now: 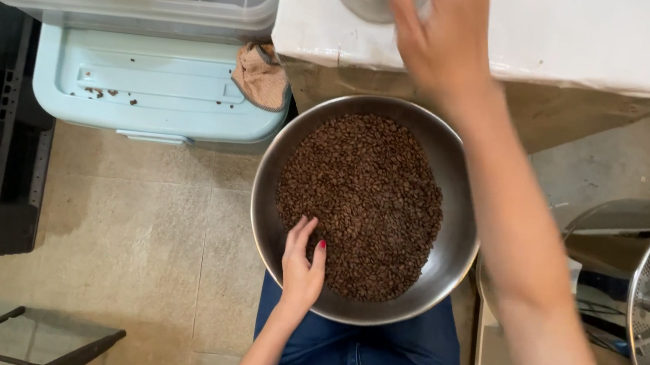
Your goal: Manually sorting roasted coffee beans in a large bowl to remove defects
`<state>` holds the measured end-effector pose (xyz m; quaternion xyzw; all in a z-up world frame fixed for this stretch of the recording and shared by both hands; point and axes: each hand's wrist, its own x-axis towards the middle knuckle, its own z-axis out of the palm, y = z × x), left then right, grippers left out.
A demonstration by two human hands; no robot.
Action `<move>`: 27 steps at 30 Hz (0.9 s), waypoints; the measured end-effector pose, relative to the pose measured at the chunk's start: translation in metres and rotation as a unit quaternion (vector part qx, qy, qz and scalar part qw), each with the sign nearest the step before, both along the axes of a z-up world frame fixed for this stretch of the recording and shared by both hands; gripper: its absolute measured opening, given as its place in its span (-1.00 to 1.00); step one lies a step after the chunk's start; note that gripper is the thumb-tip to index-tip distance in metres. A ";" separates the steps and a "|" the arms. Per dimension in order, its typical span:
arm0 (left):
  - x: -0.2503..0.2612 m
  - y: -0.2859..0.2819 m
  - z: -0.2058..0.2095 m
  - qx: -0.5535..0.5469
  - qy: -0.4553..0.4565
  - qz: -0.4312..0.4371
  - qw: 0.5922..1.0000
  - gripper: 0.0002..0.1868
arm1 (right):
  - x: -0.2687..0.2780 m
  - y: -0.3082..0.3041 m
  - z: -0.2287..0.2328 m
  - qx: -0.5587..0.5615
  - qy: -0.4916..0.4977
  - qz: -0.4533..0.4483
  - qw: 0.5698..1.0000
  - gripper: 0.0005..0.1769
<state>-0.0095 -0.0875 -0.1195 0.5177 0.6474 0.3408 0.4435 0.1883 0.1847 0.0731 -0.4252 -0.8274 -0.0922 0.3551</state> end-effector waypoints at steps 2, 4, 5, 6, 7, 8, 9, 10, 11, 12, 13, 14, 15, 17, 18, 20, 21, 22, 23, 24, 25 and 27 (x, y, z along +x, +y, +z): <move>0.002 -0.003 0.004 -0.051 -0.015 0.019 0.998 -0.37 | 0.001 -0.079 0.001 -0.065 0.237 0.023 0.969 -0.60; 0.001 -0.004 -0.009 -0.070 -0.023 0.021 0.997 -0.29 | 0.016 -0.140 -0.048 -0.128 0.297 -0.011 0.946 -0.63; 0.003 -0.008 -0.016 -0.093 -0.033 0.028 0.995 -0.20 | 0.023 -0.172 -0.074 -0.196 0.351 -0.041 0.915 -0.67; 0.005 -0.010 -0.015 -0.096 -0.033 0.027 0.994 -0.20 | 0.029 -0.198 -0.103 -0.199 0.351 -0.043 0.914 -0.67; 0.008 -0.010 -0.015 -0.117 -0.048 0.040 0.991 -0.17 | 0.035 -0.223 -0.132 -0.234 0.399 -0.115 0.879 -0.69; 0.011 -0.010 -0.014 -0.138 -0.063 0.052 0.987 -0.14 | 0.041 -0.248 -0.160 -0.267 0.442 -0.186 0.836 -0.70; 0.014 -0.009 -0.011 -0.138 -0.061 0.053 0.987 -0.14 | 0.038 -0.262 -0.174 -0.268 0.444 -0.185 0.835 -0.70; 0.017 -0.008 -0.009 -0.157 -0.096 0.079 0.980 -0.13 | 0.036 -0.277 -0.188 -0.313 0.508 -0.233 0.768 -0.68; 0.021 -0.008 -0.007 -0.178 -0.130 0.103 0.970 -0.11 | 0.034 -0.293 -0.203 -0.355 0.564 -0.279 0.691 -0.53; 0.023 -0.010 -0.011 -0.180 -0.129 0.102 0.970 -0.11 | 0.025 -0.296 -0.192 -0.356 0.565 -0.281 0.689 -0.53; 0.026 -0.008 -0.013 -0.195 -0.162 0.134 0.958 -0.13 | 0.016 -0.295 -0.180 -0.421 0.634 -0.301 0.575 -0.41; 0.028 -0.006 -0.016 -0.210 -0.195 0.165 0.944 -0.15 | 0.008 -0.295 -0.168 -0.476 0.689 -0.313 0.448 -0.26; 0.034 0.000 -0.004 -0.211 -0.195 0.166 0.943 -0.15 | 0.004 -0.286 -0.157 -0.477 0.688 -0.314 0.448 -0.26; 0.042 0.014 0.021 -0.282 -0.306 0.227 0.881 -0.12 | -0.008 -0.264 -0.136 -0.527 0.732 -0.271 0.336 -0.14; 0.043 0.025 0.038 -0.279 -0.304 0.229 0.882 -0.12 | -0.007 -0.255 -0.151 -0.529 0.732 -0.268 0.336 -0.14; 0.047 0.043 0.072 -0.300 -0.406 0.248 0.827 -0.10 | -0.002 -0.238 -0.182 -0.514 0.768 -0.279 0.260 -0.19; 0.045 0.046 0.074 -0.300 -0.407 0.247 0.827 -0.10 | -0.005 -0.234 -0.178 -0.514 0.768 -0.279 0.261 -0.19; 0.044 0.048 0.075 -0.311 -0.440 0.264 0.800 -0.12 | -0.007 -0.230 -0.175 -0.526 0.760 -0.288 0.251 -0.20; 0.043 0.052 0.078 -0.322 -0.472 0.279 0.772 -0.14 | -0.010 -0.226 -0.171 -0.536 0.752 -0.297 0.242 -0.22; 0.043 0.051 0.062 -0.321 -0.474 0.277 0.772 -0.14 | -0.012 -0.223 -0.172 -0.535 0.752 -0.297 0.243 -0.22; 0.043 0.051 0.046 -0.326 -0.489 0.292 0.755 -0.17 | -0.014 -0.221 -0.174 -0.541 0.748 -0.296 0.244 -0.22; 0.042 0.052 0.026 -0.330 -0.505 0.305 0.737 -0.20 | -0.013 -0.217 -0.194 -0.547 0.744 -0.296 0.246 -0.22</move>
